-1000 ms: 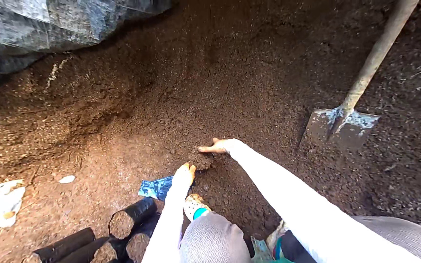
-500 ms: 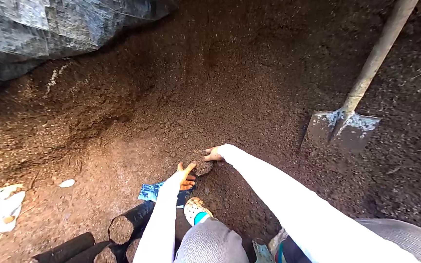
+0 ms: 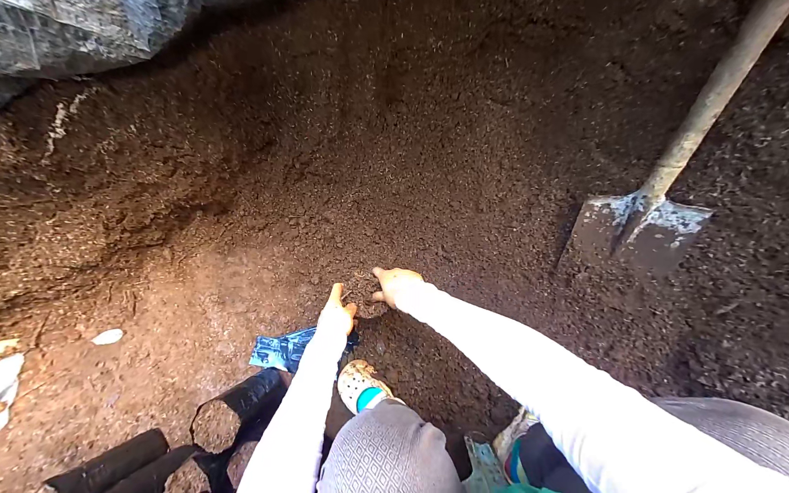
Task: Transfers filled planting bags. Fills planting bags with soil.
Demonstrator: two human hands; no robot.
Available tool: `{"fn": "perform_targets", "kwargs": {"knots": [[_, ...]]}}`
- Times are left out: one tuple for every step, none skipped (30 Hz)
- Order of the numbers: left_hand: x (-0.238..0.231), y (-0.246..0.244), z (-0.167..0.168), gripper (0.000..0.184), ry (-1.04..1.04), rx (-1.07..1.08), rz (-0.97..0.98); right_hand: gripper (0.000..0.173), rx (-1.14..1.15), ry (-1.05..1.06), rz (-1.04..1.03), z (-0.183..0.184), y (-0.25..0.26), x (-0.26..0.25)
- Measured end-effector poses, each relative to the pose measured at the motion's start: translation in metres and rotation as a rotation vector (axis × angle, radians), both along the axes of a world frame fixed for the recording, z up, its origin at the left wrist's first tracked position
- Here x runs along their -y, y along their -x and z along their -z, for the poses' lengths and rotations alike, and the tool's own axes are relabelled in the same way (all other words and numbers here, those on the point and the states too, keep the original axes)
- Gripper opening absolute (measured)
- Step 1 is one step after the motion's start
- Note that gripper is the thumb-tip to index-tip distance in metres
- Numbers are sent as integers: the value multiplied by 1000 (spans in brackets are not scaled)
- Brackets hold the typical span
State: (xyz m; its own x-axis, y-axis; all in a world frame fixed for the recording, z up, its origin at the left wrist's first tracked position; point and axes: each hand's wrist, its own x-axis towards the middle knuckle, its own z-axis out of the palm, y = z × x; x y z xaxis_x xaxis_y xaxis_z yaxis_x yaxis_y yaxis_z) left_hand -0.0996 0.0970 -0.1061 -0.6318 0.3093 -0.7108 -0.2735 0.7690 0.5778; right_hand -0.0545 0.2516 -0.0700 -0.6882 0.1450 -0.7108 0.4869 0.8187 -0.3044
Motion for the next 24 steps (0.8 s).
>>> {"fn": "perform_targets", "kwargs": {"knots": [[2,1,-3,67,2,-8,39,64,-11,-17,1,-4,0,1],[5,2,-8,67,-3,-12,95,63,-15,-5,-2,-7,0,-1],[9,3,-13,68,-33,10,149,64,-12,43,-4,-10,0,-7],[12,8,-19,68,-79,84,172,65,-5,127,5,-11,2,-18],[16,13,-22,67,-111,174,149,67,7,228,34,-8,5,-29],[18,17,-20,64,-118,261,83,70,20,319,93,3,6,-40],[17,20,-15,63,-99,314,0,74,45,373,168,16,7,-46],[14,23,-9,66,-63,317,-58,82,82,406,241,25,9,-48],[11,26,-6,63,-47,300,-78,88,121,422,295,28,12,-46],[7,28,-5,53,-43,258,-53,90,155,423,321,24,15,-44],[2,30,-9,46,-23,198,8,90,171,405,317,19,17,-40],[-2,30,-14,45,13,135,86,87,155,375,283,19,18,-37],[-6,29,-17,47,43,69,155,83,108,343,223,28,18,-36],[-8,27,-17,48,55,11,204,80,70,326,154,34,18,-35],[-9,25,-15,47,41,-39,226,76,47,321,73,35,18,-33],[-10,21,-14,45,32,-93,229,71,33,313,-2,29,18,-31],[-11,17,-14,43,47,-152,221,67,20,285,-56,21,18,-30],[-12,12,-14,40,78,-208,206,64,10,243,-87,15,18,-28],[-12,7,-16,38,106,-253,190,61,1,203,-101,11,19,-26],[-11,2,-15,37,112,-286,164,58,-15,171,-111,12,18,-25],[-8,-3,-14,38,97,-293,123,56,-30,145,-120,13,17,-24],[-5,-6,-14,43,68,-251,67,54,-40,126,-125,13,18,-24],[-3,-9,-17,55,37,-134,-11,54,-42,112,-124,12,18,-24],[-2,-15,-21,68,-12,42,-118,53,-43,106,-120,11,19,-24]]}}
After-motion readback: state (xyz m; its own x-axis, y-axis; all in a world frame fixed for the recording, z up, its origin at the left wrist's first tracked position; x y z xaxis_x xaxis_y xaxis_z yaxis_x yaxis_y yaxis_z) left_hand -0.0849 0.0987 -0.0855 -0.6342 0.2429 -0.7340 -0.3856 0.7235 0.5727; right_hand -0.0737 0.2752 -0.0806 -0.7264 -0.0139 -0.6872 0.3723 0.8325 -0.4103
